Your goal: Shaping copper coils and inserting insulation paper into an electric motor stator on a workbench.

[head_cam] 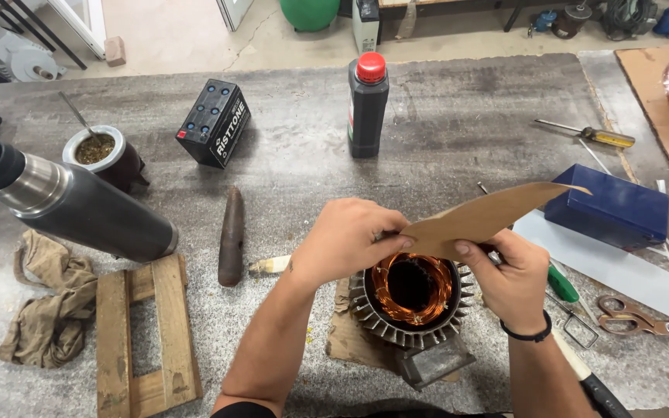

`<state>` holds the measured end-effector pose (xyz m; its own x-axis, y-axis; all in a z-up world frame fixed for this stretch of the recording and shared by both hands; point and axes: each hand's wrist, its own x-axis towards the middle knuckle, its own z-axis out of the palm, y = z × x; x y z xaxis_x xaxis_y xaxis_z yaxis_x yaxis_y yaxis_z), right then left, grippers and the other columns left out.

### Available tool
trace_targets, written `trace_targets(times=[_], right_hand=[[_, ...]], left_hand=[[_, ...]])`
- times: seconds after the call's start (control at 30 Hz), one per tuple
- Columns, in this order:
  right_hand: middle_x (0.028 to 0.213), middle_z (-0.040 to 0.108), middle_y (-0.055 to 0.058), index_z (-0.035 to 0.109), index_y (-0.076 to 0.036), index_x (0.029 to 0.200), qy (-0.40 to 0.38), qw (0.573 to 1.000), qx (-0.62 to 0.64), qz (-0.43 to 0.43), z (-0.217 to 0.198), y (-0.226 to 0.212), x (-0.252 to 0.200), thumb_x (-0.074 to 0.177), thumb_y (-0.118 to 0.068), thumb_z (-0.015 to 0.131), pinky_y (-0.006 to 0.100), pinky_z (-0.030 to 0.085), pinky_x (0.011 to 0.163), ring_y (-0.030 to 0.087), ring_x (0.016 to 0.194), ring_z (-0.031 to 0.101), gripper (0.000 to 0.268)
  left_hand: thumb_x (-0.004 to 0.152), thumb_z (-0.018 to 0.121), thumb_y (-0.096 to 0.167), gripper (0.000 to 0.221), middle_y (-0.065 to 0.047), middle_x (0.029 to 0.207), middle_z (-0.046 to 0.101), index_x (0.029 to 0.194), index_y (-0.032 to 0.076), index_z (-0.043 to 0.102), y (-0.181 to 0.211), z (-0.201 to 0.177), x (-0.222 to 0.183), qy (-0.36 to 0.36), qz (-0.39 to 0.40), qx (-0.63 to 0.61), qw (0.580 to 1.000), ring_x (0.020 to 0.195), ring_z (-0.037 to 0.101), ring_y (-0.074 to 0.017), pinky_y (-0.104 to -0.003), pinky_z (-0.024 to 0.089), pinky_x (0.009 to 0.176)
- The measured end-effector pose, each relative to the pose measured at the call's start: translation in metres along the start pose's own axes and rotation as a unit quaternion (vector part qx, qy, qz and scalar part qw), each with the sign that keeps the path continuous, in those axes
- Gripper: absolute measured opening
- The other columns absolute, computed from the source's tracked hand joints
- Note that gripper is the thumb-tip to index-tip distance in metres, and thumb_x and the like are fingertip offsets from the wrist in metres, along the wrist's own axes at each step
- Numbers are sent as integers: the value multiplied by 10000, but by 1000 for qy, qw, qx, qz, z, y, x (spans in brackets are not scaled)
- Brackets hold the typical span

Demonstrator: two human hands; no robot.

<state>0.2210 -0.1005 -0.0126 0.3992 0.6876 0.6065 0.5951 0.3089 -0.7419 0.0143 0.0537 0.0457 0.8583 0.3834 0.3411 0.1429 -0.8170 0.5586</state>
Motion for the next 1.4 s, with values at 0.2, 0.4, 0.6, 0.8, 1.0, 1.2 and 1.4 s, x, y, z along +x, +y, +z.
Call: trace_targets(times=[0.2, 0.4, 0.6, 0.8, 1.0, 1.2, 1.4], right_hand=[[775, 757, 97, 785, -18, 955, -9, 1000, 6, 1, 2, -3, -1, 875, -28, 811, 348, 573, 628, 177, 681, 719, 84], [794, 747, 96, 779, -15, 973, -15, 1000, 6, -10, -4, -1, -1, 874, -18, 807, 350, 565, 654, 155, 729, 703, 102], [850, 778, 106, 787, -53, 937, -115, 991, 1, -65, -9, -30, 17, 924, -115, 731, 368, 595, 734, 270, 788, 772, 84], [901, 785, 61, 795, -101, 921, -166, 970, -47, -171, -15, -48, 26, 894, 36, 680, 375, 611, 709, 288, 804, 775, 180], [1039, 769, 67, 742, -75, 983, -284, 914, -52, -286, -27, -42, 43, 1016, -167, 520, 350, 597, 872, 228, 922, 753, 243], [1061, 779, 39, 749, -90, 973, -294, 869, -118, -379, -22, -44, 55, 1035, -67, 515, 379, 569, 844, 242, 953, 732, 243], [979, 795, 47, 784, -73, 927, -282, 857, -140, -409, -20, -46, 67, 992, -1, 686, 344, 594, 830, 220, 908, 747, 138]], left_hand=[[856, 746, 223, 62, 7, 716, 746, 870, 165, 766, -1, 1, 0, 5, -1, 5, 1000, 763, 740, -229, -366, 566, 762], [865, 738, 229, 79, 2, 743, 762, 897, 169, 778, 5, 2, -1, -10, 4, 5, 1000, 785, 749, -232, -369, 567, 780], [856, 691, 198, 114, 43, 760, 731, 958, 223, 736, 14, 2, -17, -33, 37, 50, 998, 789, 731, -213, -369, 568, 775], [877, 633, 160, 90, 49, 742, 646, 921, 236, 653, 28, 24, -41, 58, 49, 204, 976, 760, 702, -183, -323, 516, 667], [816, 612, 73, 104, -10, 744, 600, 879, 144, 570, 45, 40, -59, 103, 31, 232, 967, 665, 577, -274, -378, 447, 565], [936, 641, 40, 220, 11, 634, 567, 747, 142, 594, 55, 53, -65, 191, -34, 231, 953, 526, 515, -139, -302, 330, 429], [946, 592, 49, 169, 4, 712, 564, 811, 151, 582, 46, 57, -61, 224, -60, 249, 940, 495, 474, -183, -326, 323, 429]])
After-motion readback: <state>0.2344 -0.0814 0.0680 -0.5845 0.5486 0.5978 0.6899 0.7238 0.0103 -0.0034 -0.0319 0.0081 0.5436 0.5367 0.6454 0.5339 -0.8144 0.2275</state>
